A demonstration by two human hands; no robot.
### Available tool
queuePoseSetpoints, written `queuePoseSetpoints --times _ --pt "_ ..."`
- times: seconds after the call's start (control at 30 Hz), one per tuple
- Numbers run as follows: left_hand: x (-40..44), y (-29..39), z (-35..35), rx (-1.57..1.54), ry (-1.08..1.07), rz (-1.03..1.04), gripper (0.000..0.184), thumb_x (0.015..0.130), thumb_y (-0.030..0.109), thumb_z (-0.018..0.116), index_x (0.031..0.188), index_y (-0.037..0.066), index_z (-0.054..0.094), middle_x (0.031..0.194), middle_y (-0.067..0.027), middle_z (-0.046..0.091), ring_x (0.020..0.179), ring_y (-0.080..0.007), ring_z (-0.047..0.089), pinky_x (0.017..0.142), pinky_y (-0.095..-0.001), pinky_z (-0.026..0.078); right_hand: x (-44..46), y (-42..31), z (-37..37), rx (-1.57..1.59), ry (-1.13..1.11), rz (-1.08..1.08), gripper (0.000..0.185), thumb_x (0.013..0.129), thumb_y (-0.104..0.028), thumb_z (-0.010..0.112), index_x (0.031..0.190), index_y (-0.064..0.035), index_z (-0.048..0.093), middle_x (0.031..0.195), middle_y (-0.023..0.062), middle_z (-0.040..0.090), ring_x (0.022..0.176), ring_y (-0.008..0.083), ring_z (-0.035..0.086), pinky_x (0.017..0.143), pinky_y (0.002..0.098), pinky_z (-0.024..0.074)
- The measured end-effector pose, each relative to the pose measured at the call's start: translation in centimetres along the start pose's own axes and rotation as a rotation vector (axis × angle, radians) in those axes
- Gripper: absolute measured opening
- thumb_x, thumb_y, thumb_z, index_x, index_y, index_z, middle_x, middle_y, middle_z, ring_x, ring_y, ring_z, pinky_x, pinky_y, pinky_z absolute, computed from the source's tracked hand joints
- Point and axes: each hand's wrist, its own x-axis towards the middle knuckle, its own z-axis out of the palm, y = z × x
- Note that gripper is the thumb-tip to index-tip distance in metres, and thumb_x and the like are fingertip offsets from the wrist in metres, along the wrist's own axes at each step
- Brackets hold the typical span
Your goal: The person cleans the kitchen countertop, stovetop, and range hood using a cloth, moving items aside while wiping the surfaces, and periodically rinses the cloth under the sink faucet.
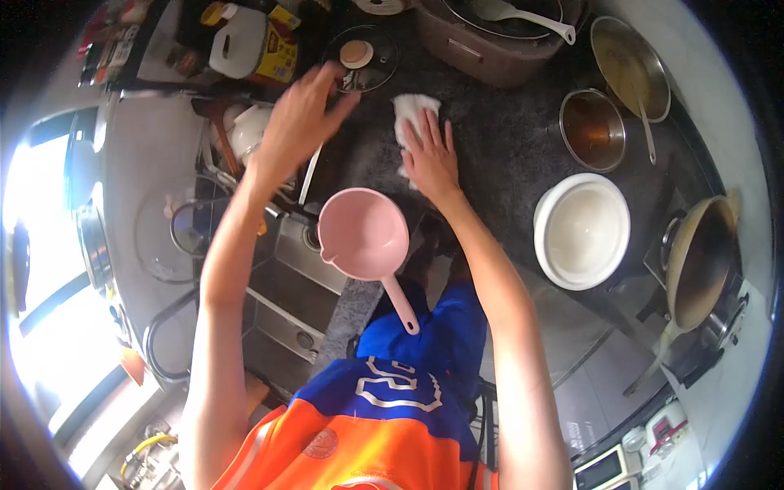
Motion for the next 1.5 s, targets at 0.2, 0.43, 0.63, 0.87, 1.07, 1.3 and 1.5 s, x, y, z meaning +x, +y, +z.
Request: queuePoseSetpoints --times 0.2,0.43,0.63,0.87,1.07,1.3,1.5 --pt "-21.7 6.4 1.6 -0.045 -0.324 -0.848 0.046 0.093 0.043 0.053 0.096 -0.003 0.051 0.084 -0.0247 0.063 0.077 -0.042 0.063 0.066 -0.0488 0.049 -8.5 0.2 -3.5 -0.014 -0.086 0.203 0.065 0.088 -0.029 0.058 0.145 -0.0093 0.034 0.153 0.0188 0.023 0.143 0.0327 0.019 0.111 0.0595 0.015" --pt "-31.6 7.5 11.8 -0.647 -0.04 -1.018 0.06 0.098 0.053 0.034 0.108 -0.004 0.051 0.08 -0.0188 0.063 0.077 -0.031 0.064 0.069 -0.0408 0.051 -8.3 3.0 -3.2 -0.096 0.036 0.29 0.062 0.09 -0.03 0.055 0.143 -0.0063 0.035 0.151 0.0239 0.024 0.143 0.0365 0.018 0.111 0.059 0.0145" --pt "-31.8 15.0 14.1 -1.573 0.07 -1.184 0.053 0.099 0.046 0.038 0.123 -0.001 0.044 0.11 -0.0209 0.061 0.101 -0.0283 0.063 0.088 -0.0413 0.051 -5.9 4.9 -2.4 -0.084 0.082 0.285 0.059 0.093 -0.03 0.052 0.143 -0.0052 0.035 0.151 0.0234 0.023 0.143 0.0361 0.016 0.112 0.0584 0.0135" --pt "-22.2 16.2 13.5 -1.458 0.153 -1.187 0.022 0.093 0.016 0.057 0.085 0.008 0.038 0.055 0.0007 0.039 0.034 -0.0083 0.034 0.029 -0.0229 0.026 -7.7 5.0 -2.9 -0.057 0.071 0.28 0.058 0.093 -0.03 0.05 0.143 -0.0051 0.035 0.152 0.0218 0.023 0.143 0.0349 0.017 0.111 0.0597 0.0139" --pt "-13.9 11.0 12.9 -1.296 0.005 -0.983 0.025 0.09 0.02 0.059 0.078 0.005 0.045 0.054 -0.001 0.046 0.034 -0.0113 0.044 0.03 -0.0263 0.033 -13.9 3.4 -5.7 -0.022 0.031 0.336 0.06 0.091 -0.025 0.054 0.142 -0.0027 0.035 0.15 0.0239 0.026 0.141 0.037 0.022 0.11 0.0577 0.019" --pt "-10.5 4.1 12.5 -1.035 -0.202 -0.868 0.032 0.089 0.029 0.064 0.085 -0.001 0.052 0.062 -0.0058 0.053 0.047 -0.0178 0.055 0.042 -0.031 0.043 -5.7 5.5 -3.6 -0.132 0.248 0.62 0.061 0.087 -0.025 0.058 0.137 0.0047 0.038 0.144 0.0335 0.028 0.139 0.0452 0.022 0.113 0.0524 0.0206" --pt "-10.5 11.1 8.0 -0.274 0.125 -0.362 0.039 0.09 0.024 0.062 0.116 -0.004 0.053 0.1 -0.0166 0.061 0.088 -0.0219 0.061 0.075 -0.0354 0.05 -7.8 3.2 -3.1 0.019 0.165 0.428 0.064 0.086 -0.026 0.057 0.141 -0.0001 0.035 0.148 0.0259 0.027 0.14 0.04 0.022 0.113 0.0526 0.0199"
